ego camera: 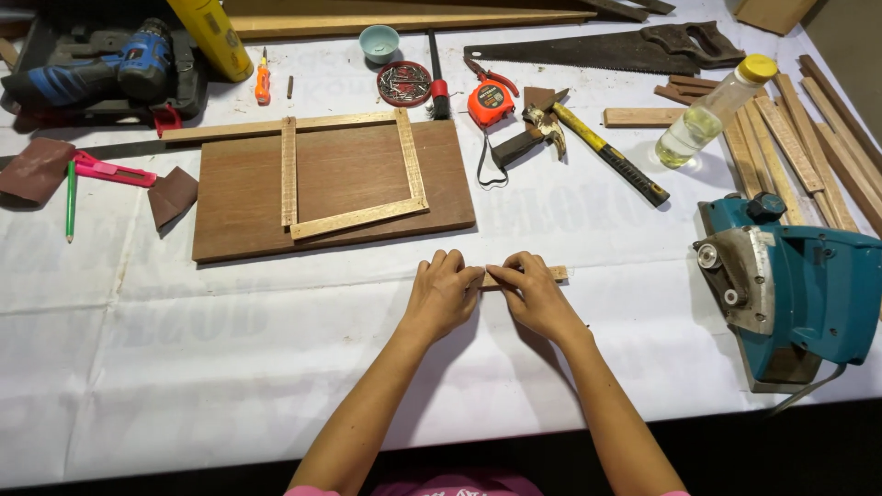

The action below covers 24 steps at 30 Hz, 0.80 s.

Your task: Measuring and sanding small wooden strips to prepare them for framing.

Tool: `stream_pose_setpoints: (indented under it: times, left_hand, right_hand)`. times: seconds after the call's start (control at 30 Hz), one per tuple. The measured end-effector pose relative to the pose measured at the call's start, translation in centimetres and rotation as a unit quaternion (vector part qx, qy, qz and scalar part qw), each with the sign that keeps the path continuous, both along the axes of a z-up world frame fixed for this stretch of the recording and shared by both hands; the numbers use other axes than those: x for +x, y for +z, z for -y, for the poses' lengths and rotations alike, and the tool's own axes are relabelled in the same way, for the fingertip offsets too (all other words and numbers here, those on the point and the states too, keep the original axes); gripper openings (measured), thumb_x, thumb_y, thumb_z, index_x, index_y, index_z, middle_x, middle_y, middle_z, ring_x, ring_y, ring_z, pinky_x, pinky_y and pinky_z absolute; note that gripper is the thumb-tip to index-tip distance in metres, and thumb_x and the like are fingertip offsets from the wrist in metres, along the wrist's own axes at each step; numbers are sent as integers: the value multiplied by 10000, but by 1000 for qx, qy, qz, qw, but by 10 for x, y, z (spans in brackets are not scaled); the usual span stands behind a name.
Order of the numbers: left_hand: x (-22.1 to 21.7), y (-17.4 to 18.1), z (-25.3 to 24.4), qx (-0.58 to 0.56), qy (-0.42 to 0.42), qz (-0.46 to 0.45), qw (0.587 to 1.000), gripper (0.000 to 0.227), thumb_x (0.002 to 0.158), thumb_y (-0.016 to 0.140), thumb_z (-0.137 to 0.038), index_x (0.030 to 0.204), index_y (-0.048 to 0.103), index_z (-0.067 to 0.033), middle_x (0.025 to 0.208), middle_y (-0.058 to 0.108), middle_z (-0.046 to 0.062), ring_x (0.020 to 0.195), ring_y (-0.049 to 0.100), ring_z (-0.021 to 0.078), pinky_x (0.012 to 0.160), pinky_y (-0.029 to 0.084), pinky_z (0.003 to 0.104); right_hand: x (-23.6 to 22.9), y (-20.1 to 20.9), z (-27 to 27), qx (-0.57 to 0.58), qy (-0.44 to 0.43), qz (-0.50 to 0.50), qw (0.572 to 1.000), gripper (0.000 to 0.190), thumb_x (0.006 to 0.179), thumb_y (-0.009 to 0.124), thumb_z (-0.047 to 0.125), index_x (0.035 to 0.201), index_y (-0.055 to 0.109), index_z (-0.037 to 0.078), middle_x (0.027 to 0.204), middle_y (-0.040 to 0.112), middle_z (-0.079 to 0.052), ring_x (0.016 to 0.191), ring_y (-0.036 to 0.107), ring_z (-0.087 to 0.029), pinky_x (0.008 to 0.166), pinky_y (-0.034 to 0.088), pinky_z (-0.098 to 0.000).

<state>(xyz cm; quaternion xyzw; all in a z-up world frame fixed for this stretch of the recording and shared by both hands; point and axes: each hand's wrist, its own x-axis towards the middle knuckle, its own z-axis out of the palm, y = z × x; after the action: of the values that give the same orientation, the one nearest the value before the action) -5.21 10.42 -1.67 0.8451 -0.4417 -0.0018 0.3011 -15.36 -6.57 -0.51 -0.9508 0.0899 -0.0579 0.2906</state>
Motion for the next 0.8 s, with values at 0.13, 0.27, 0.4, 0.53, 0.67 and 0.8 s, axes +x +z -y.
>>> stream_pose_setpoints:
  times: [0.13,0.27,0.4,0.53,0.67,0.8]
  left_hand:
    - [-2,2,-3,-8,3,2,1000,165,892,721,-175,1041,780,-137,891,593,47,872,530,211,755,399,383]
    - [-2,0,-4,-13,5,8,1000,172,890,712,-157,1049,772,-130,908,594,47,896,533,215,768,399,388]
    - [-1,-3,-9,-41,11,12,999,212,881,713,-153,1086,754,-120,936,605,57,925,547,229,783,408,403]
    - [4,-3,-18,-60,41,7,997,217,875,725,-163,1087,743,-118,971,622,61,956,565,237,802,418,414]
    - [7,-1,-37,-99,84,0,992,235,867,743,-161,1095,739,-108,998,639,66,980,583,251,811,436,426]
    - [10,-2,-56,-133,139,13,981,242,859,748,-149,1095,743,-95,1005,651,69,990,596,265,816,459,431]
  right_hand:
    - [-1,-7,-3,-14,0,25,1000,376,912,692,64,1261,726,199,1132,607,-58,1087,570,-243,949,528,-363]
    - [0,0,-8,-18,-5,8,1000,400,888,690,61,1271,713,172,1169,608,-66,1127,562,-247,984,506,-372]
    - [6,9,-14,-40,14,26,999,397,869,708,97,1263,707,138,1247,617,-71,1179,560,-259,1031,468,-405]
    - [18,17,-24,-32,50,54,997,440,852,718,117,1290,699,139,1277,621,-81,1202,562,-272,1058,452,-426]
    - [38,15,-35,-37,99,104,989,425,869,733,143,1291,693,117,1314,634,-105,1227,576,-300,1075,436,-451]
    - [59,21,-54,-28,154,132,979,449,846,745,149,1287,682,92,1325,642,-119,1198,597,-315,1059,458,-443]
